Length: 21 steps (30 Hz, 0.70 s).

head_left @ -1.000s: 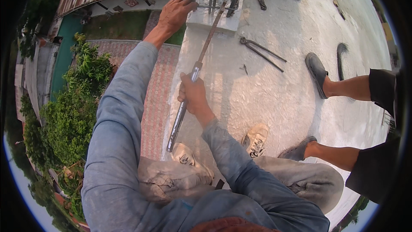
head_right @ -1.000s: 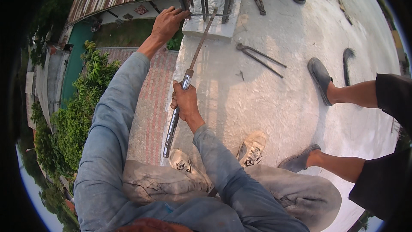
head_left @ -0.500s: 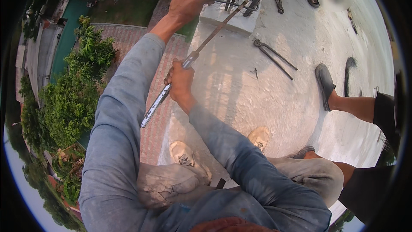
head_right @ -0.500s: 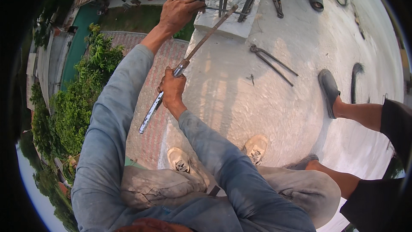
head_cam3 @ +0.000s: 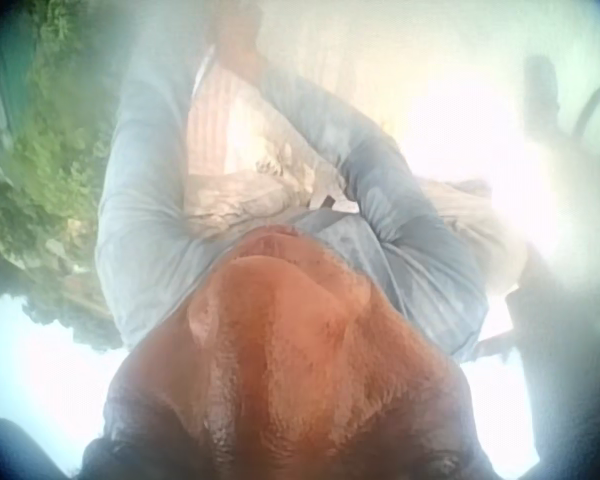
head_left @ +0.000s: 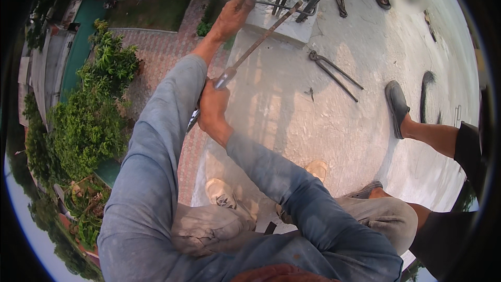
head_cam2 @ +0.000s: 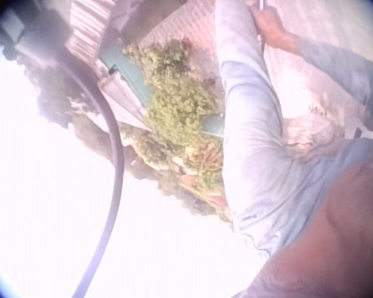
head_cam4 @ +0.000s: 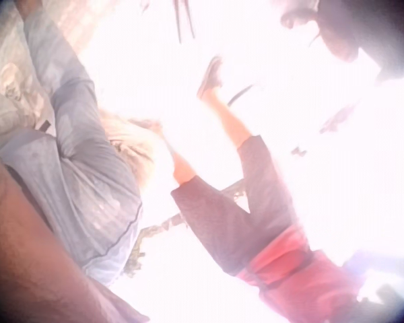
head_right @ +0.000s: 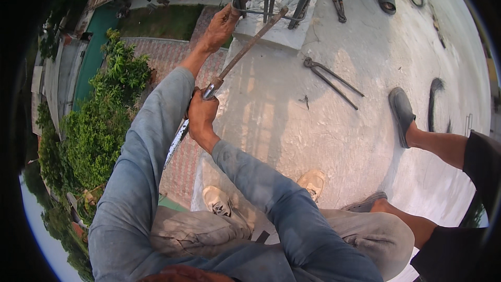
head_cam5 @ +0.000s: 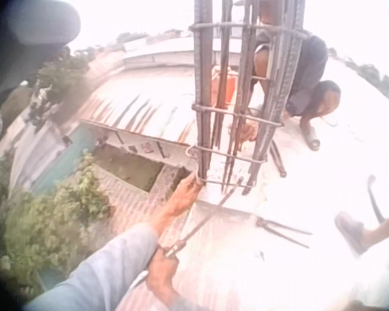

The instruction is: The person assembles a metal frame structure on a rooftop using a wrench and pliers. They tighten bolts and adjust metal bars while another person assists nearby.

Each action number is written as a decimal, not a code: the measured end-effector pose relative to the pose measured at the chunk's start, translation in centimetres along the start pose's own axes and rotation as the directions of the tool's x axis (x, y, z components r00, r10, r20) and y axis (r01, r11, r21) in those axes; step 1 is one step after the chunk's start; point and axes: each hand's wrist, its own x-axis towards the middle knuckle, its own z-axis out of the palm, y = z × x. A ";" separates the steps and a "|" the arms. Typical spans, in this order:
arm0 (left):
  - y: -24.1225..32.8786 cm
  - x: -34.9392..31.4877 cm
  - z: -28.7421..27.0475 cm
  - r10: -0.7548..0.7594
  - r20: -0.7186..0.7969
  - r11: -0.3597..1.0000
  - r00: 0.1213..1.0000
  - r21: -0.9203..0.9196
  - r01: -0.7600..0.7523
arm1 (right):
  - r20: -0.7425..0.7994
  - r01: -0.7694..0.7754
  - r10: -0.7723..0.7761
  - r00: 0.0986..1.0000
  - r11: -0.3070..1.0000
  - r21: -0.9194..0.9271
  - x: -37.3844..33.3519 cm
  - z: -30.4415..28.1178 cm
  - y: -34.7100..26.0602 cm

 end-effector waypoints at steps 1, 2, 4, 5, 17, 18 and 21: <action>-0.1 -0.1 0.3 -0.020 -0.021 0.999 1.000 0.048 0.021 | -0.032 0.034 -0.035 0.999 0.999 -0.029 0.1 0.1 0.1; -0.2 -0.1 0.4 -0.039 -0.049 0.994 0.998 0.098 0.043 | -0.009 0.032 -0.032 0.999 0.999 -0.025 0.2 0.1 0.1; -0.1 -0.2 0.5 -0.081 -0.058 0.980 0.995 0.179 0.090 | 0.001 0.001 -0.001 1.000 1.000 -0.016 0.5 0.1 0.3; 0.0 -0.3 0.4 -0.096 -0.047 0.972 0.994 0.213 0.104 | 0.024 0.023 -0.023 0.999 1.000 -0.011 0.6 0.1 0.5; -2.2 1.5 0.0 -0.180 -0.018 0.941 0.983 -0.293 0.167 | -0.012 0.054 -0.054 0.998 0.998 -0.017 2.2 0.2 2.4; -2.7 2.0 0.0 -0.217 0.001 0.888 0.976 -0.415 0.198 | -0.016 0.063 -0.065 0.998 0.994 -0.092 2.4 0.2 2.6; -3.7 4.3 1.2 -0.444 -0.020 0.675 0.896 -0.665 0.320 | 0.123 -0.067 0.030 0.992 0.950 0.304 1.8 -0.9 3.9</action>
